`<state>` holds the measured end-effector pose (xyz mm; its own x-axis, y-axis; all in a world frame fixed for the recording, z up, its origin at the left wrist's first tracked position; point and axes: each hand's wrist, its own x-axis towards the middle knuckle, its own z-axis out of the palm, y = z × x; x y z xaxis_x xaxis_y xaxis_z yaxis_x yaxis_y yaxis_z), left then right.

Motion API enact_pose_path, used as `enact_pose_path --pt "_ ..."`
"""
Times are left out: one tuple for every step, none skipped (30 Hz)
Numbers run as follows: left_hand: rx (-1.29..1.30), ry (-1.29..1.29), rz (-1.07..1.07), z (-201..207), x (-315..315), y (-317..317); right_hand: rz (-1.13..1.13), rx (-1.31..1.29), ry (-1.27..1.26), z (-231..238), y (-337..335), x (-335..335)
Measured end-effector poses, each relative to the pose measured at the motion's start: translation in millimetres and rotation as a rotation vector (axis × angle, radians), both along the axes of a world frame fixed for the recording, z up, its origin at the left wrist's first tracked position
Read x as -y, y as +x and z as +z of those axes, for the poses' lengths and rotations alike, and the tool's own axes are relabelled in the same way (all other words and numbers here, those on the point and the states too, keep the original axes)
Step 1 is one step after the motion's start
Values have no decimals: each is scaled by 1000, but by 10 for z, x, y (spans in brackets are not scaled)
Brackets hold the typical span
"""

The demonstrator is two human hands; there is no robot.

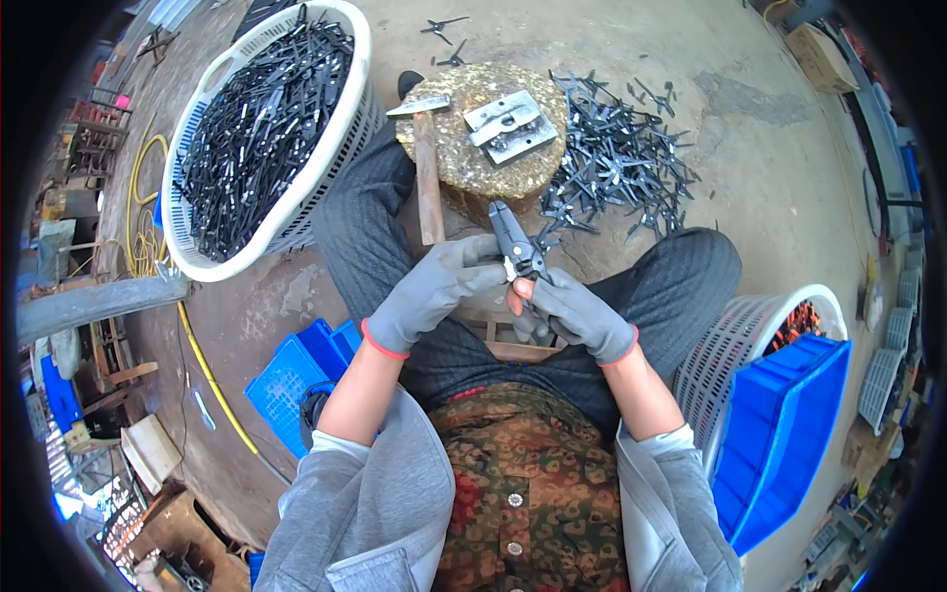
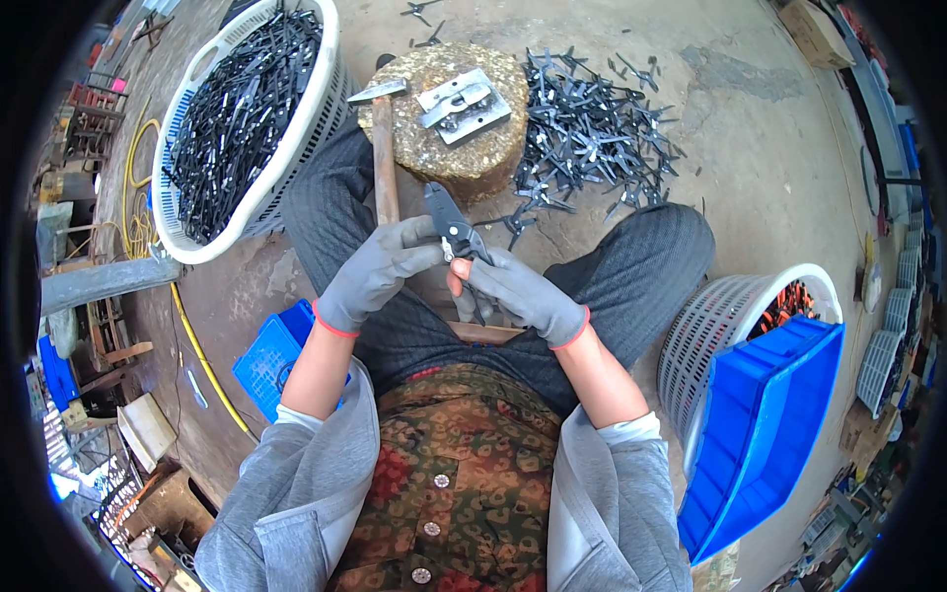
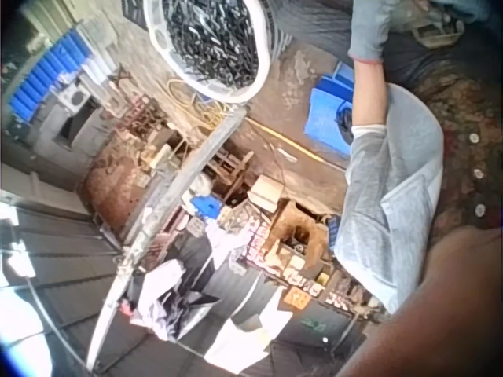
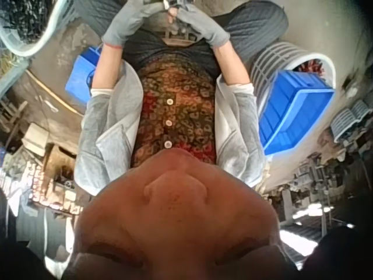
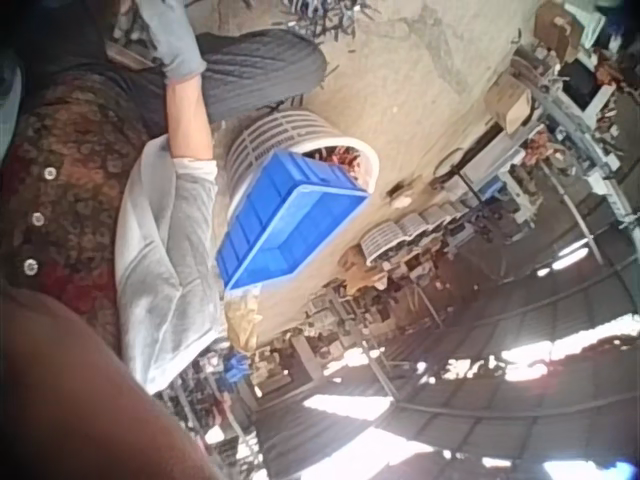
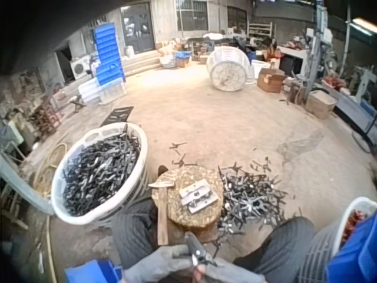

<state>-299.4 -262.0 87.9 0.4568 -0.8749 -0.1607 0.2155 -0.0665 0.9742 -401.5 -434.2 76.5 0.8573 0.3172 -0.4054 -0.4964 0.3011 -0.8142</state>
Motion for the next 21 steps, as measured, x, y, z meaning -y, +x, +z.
enact_pose_path --pt "-140 14 9 59 -7 17 12 -38 35 1 -5 -2" --pt "-182 70 -27 116 -5 27 30 -17 6 -11 12 -43" --pt "-184 78 -1 166 1 -8 27 -5 -47 -24 36 -106" --pt "-203 161 39 210 6 -37 14 22 -19 -42 66 -184" --pt "-194 186 36 257 -37 -32 65 59 -39 -53 101 -216" --pt "-185 119 133 297 -91 -13 95 93 -83 -60 129 -235" --pt "-180 51 214 326 -151 12 100 147 -74 -78 172 -256" --pt "-138 54 295 345 -255 144 87 204 -234 -80 191 -224" --pt "88 80 354 385 -461 318 70 269 -403 -80 201 -171" --pt "244 59 428 429 -710 511 4 264 -408 -76 188 -102" --pt "218 37 487 455 -958 731 -52 223 -354 -65 167 -9" --pt "387 175 553 480 -1243 987 -123 151 -324 -57 136 77" --pt "525 458 595 491 -1525 1253 -204 156 -267 -33 68 164" --pt "666 558 596 466 -1787 1493 -271 153 -289 -18 26 231" --pt "877 866 539 437 -2062 1686 -342 149 -310 7 -14 293" --pt "899 1028 478 367 -2274 1871 -378 164 -351 41 -53 343" --pt "925 1157 401 270 -2454 2013 -409 178 -355 86 -93 388" --pt "933 1236 303 174 -2625 2106 -448 189 -363 141 -128 431" --pt "907 1332 202 71 -2767 2174 -480 187 -398 206 -161 484" --pt "920 1435 145 -41 -2876 2211 -512 227 -389 273 -201 539" --pt "888 1411 171 -136 -2963 2233 -563 256 -396 333 -247 601"
